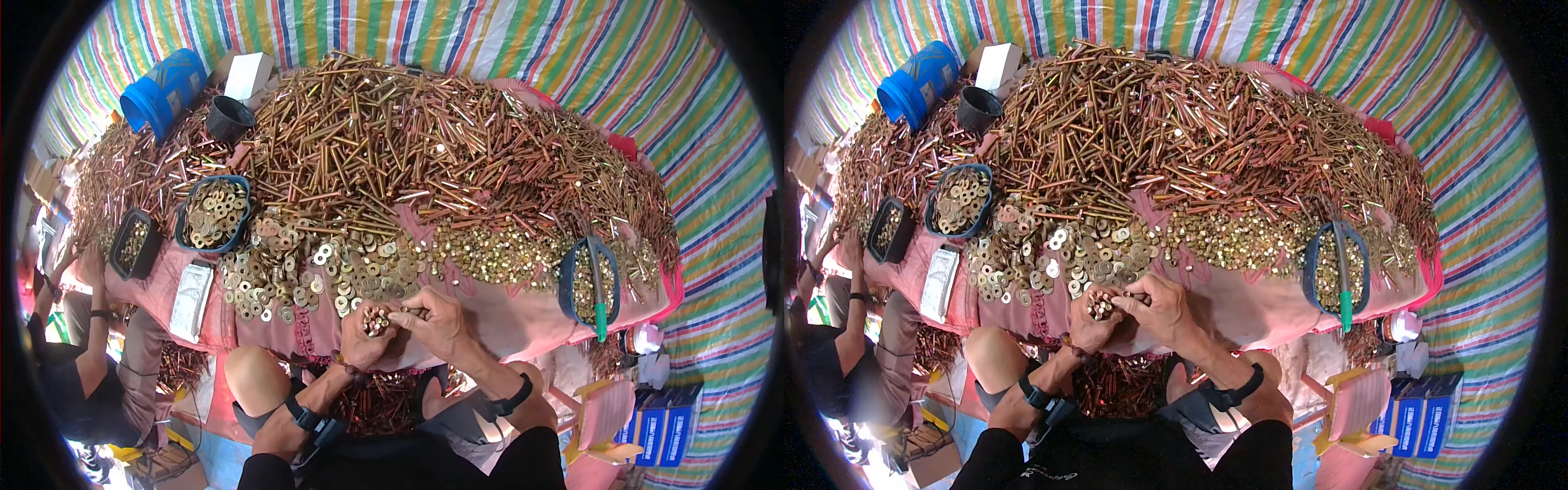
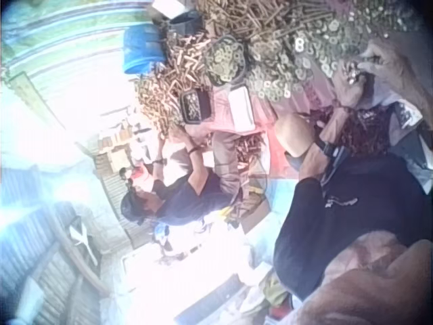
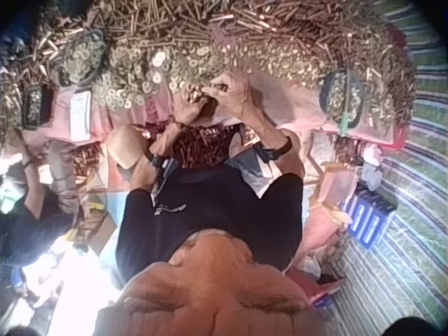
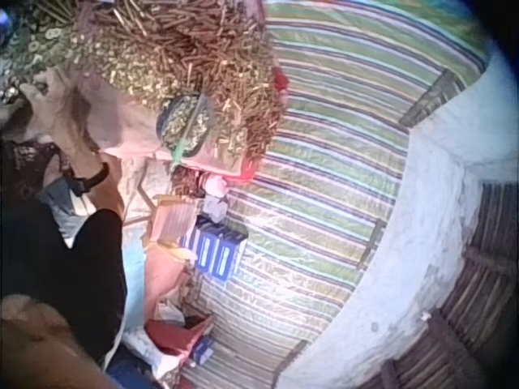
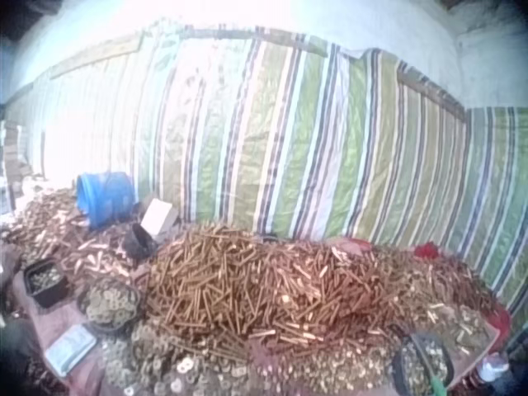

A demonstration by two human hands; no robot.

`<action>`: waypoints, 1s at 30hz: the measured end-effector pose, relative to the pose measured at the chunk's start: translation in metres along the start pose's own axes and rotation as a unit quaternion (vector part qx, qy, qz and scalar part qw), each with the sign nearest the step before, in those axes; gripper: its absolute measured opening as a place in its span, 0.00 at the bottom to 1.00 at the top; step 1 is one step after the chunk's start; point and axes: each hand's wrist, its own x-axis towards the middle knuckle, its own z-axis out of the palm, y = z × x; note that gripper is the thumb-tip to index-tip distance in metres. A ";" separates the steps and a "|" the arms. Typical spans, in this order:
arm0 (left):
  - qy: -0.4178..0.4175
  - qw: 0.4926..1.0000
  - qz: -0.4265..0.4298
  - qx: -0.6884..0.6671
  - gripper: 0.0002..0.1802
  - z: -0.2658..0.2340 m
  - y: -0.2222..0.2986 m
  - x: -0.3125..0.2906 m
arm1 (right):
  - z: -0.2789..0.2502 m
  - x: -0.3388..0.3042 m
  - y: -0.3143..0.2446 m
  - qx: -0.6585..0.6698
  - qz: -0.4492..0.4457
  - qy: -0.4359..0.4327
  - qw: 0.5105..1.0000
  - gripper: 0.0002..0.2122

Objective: The person picks up metal rods and slides several flat metal washers onto them by hand. They pick up individual washers from a large pile on the table and add them to the rods before holding the assembled units.

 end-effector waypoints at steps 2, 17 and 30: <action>-0.005 1.000 -0.002 -0.004 0.15 0.000 0.001 0.000 | 0.000 0.000 0.000 0.024 0.041 -0.001 0.999 0.13; 0.008 0.999 0.022 -0.032 0.15 0.002 0.000 0.002 | -0.010 0.009 -0.007 0.090 0.093 -0.045 0.991 0.12; -0.020 0.998 0.001 -0.063 0.14 0.000 -0.003 -0.002 | -0.017 0.005 -0.002 0.035 -0.012 -0.048 0.998 0.12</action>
